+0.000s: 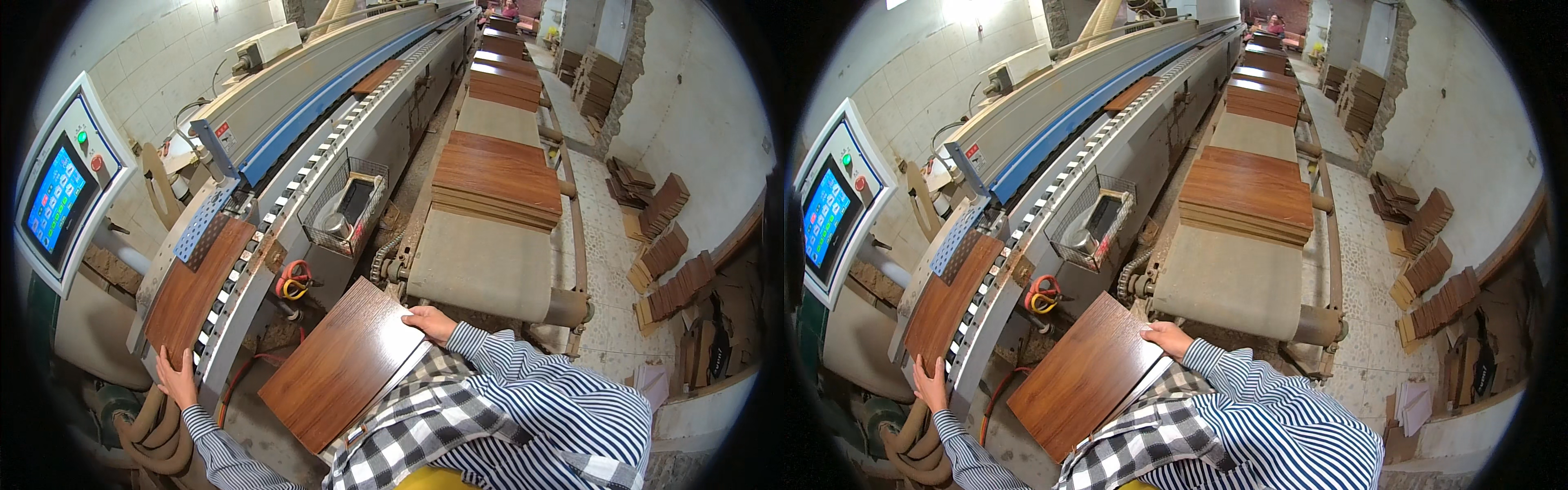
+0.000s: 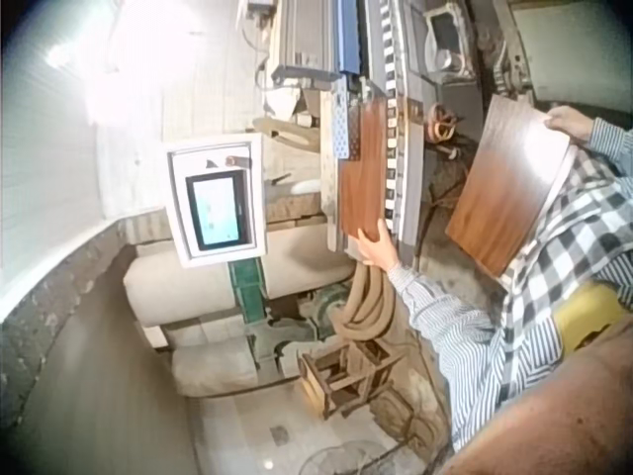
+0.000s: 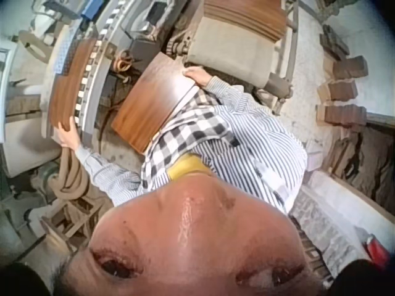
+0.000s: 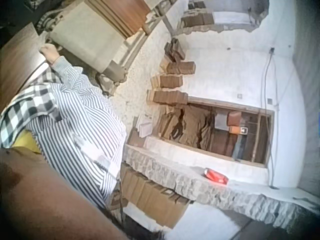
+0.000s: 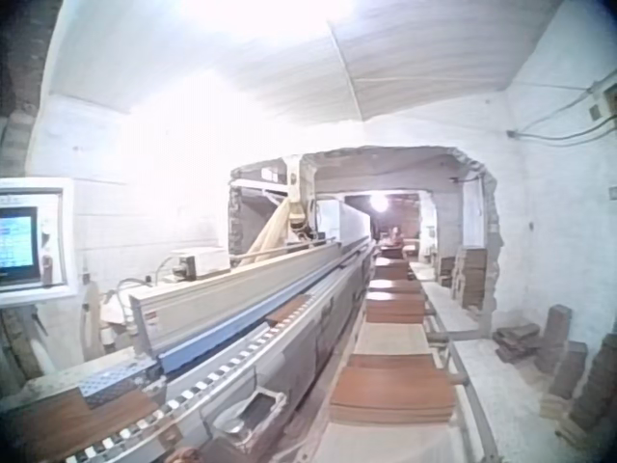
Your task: The person repeatedly places rectangular wooden panels onto a conveyor belt of a woodworking machine, then removes them after processing. The person also briefly interacts with the machine's control panel.
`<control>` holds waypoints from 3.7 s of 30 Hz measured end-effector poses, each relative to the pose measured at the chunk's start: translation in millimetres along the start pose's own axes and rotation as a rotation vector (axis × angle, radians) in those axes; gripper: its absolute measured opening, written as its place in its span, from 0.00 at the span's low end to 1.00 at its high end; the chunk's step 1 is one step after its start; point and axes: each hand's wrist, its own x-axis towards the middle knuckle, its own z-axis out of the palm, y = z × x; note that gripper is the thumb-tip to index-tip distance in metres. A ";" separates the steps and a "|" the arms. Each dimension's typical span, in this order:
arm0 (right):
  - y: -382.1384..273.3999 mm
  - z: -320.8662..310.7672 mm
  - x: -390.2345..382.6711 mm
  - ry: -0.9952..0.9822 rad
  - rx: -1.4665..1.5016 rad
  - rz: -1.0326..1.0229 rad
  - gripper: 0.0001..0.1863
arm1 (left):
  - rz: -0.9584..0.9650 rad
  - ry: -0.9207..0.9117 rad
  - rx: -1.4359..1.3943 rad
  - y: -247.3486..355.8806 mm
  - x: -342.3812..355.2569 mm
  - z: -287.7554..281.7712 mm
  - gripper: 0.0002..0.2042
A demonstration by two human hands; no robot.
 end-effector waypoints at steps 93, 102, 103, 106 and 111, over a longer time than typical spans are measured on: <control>-359.8 604.8 250.8 0.275 -1.636 -2.125 0.26 | 0.599 0.009 -0.557 70.5 72.4 38.9 0.29; -349.0 625.5 246.1 0.191 -1.563 -2.264 0.25 | 0.588 -0.079 -0.538 69.3 69.7 40.1 0.31; -347.8 627.8 246.0 0.188 -1.547 -2.273 0.25 | 0.588 -0.091 -0.541 68.9 69.6 39.1 0.31; -345.2 634.7 247.6 0.193 -1.531 -2.292 0.25 | 0.587 -0.086 -0.519 68.8 68.7 41.9 0.32; -343.8 642.5 244.5 0.171 -1.571 -2.238 0.26 | 0.581 -0.159 -0.488 71.1 68.8 37.3 0.32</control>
